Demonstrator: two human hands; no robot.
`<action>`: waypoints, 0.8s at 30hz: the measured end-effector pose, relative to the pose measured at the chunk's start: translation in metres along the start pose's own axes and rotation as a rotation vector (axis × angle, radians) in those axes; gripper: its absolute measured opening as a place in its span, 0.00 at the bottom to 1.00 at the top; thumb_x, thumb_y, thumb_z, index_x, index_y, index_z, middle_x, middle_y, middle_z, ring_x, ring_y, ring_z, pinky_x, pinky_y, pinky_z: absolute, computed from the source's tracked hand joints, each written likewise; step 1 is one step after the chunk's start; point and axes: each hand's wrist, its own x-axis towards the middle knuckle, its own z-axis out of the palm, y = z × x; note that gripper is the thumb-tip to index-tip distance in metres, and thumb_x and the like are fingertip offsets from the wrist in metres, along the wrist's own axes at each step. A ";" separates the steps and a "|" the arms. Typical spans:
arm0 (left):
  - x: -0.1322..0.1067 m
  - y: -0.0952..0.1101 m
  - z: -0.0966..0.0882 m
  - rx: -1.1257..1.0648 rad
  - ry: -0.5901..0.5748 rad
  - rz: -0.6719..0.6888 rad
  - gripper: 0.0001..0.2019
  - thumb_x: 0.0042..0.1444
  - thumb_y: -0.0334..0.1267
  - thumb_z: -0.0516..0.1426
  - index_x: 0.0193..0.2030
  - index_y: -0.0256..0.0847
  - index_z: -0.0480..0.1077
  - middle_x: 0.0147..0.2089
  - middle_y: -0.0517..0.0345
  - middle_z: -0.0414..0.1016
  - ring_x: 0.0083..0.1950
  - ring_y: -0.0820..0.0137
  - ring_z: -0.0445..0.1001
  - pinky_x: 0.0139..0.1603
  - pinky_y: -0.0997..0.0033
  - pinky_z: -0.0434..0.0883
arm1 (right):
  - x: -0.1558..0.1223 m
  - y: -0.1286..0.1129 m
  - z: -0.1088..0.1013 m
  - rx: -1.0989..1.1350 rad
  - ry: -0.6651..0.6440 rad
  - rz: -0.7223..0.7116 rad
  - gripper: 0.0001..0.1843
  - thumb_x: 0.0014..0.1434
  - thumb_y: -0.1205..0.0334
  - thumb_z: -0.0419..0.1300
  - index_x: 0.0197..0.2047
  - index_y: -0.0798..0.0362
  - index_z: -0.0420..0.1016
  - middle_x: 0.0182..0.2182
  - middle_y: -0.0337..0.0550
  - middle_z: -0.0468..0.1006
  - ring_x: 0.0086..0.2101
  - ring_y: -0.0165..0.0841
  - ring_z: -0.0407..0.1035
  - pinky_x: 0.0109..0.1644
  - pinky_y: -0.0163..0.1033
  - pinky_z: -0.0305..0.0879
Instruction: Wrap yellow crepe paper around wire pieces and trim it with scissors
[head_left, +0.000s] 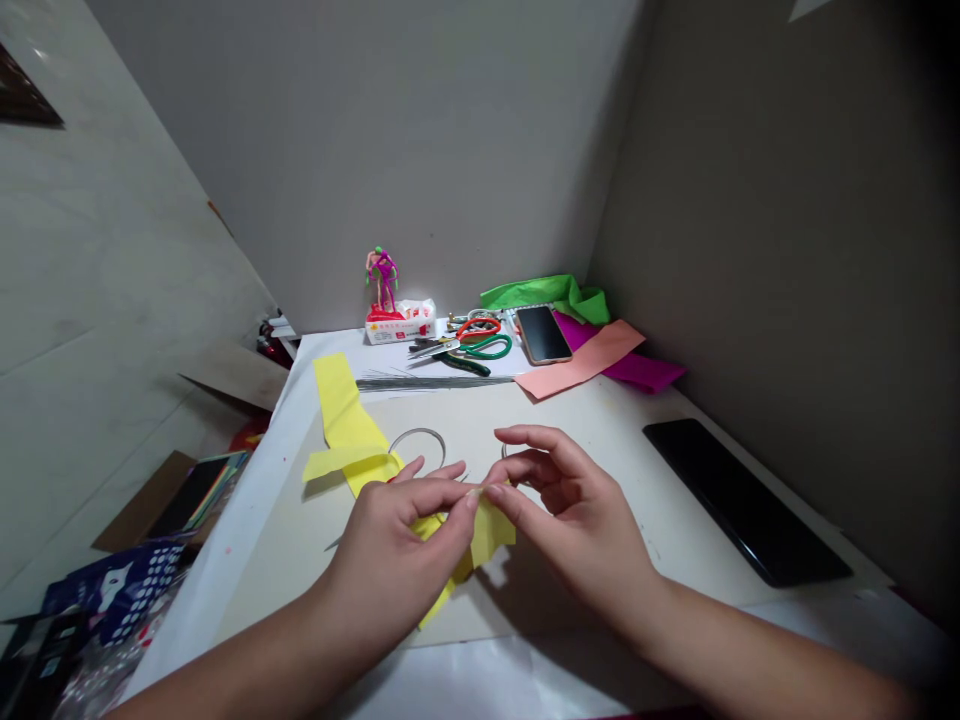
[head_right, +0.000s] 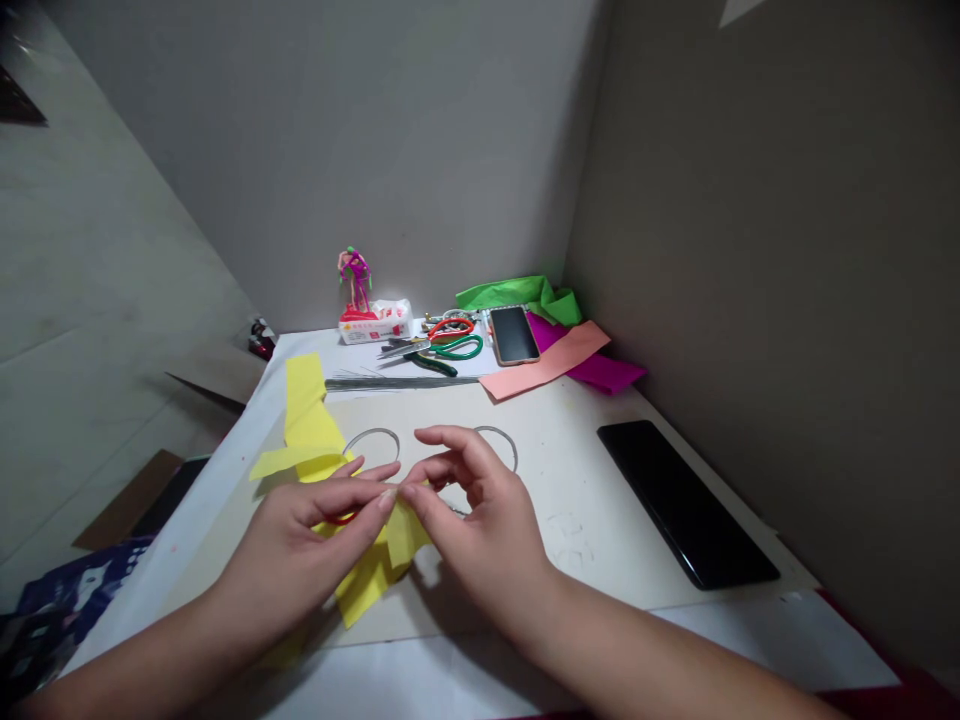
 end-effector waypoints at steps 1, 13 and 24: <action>0.000 0.001 -0.001 -0.009 0.002 -0.011 0.11 0.57 0.37 0.55 0.36 0.47 0.80 0.34 0.61 0.82 0.52 0.60 0.76 0.67 0.50 0.55 | 0.000 -0.001 -0.001 -0.006 -0.002 -0.006 0.17 0.56 0.65 0.62 0.49 0.49 0.66 0.31 0.39 0.78 0.35 0.33 0.73 0.42 0.39 0.69; 0.002 0.005 -0.011 -0.152 0.023 -0.148 0.10 0.55 0.38 0.57 0.27 0.40 0.77 0.34 0.56 0.82 0.41 0.63 0.79 0.42 0.71 0.73 | 0.011 -0.003 -0.009 0.094 -0.059 0.129 0.16 0.56 0.61 0.63 0.47 0.50 0.68 0.32 0.41 0.77 0.36 0.33 0.72 0.41 0.39 0.69; 0.004 0.008 -0.013 -0.165 -0.045 -0.178 0.07 0.52 0.36 0.58 0.25 0.38 0.74 0.25 0.62 0.75 0.28 0.73 0.70 0.30 0.79 0.66 | 0.008 -0.003 -0.006 0.033 -0.010 0.136 0.14 0.52 0.62 0.66 0.41 0.52 0.69 0.28 0.39 0.77 0.30 0.32 0.71 0.36 0.37 0.68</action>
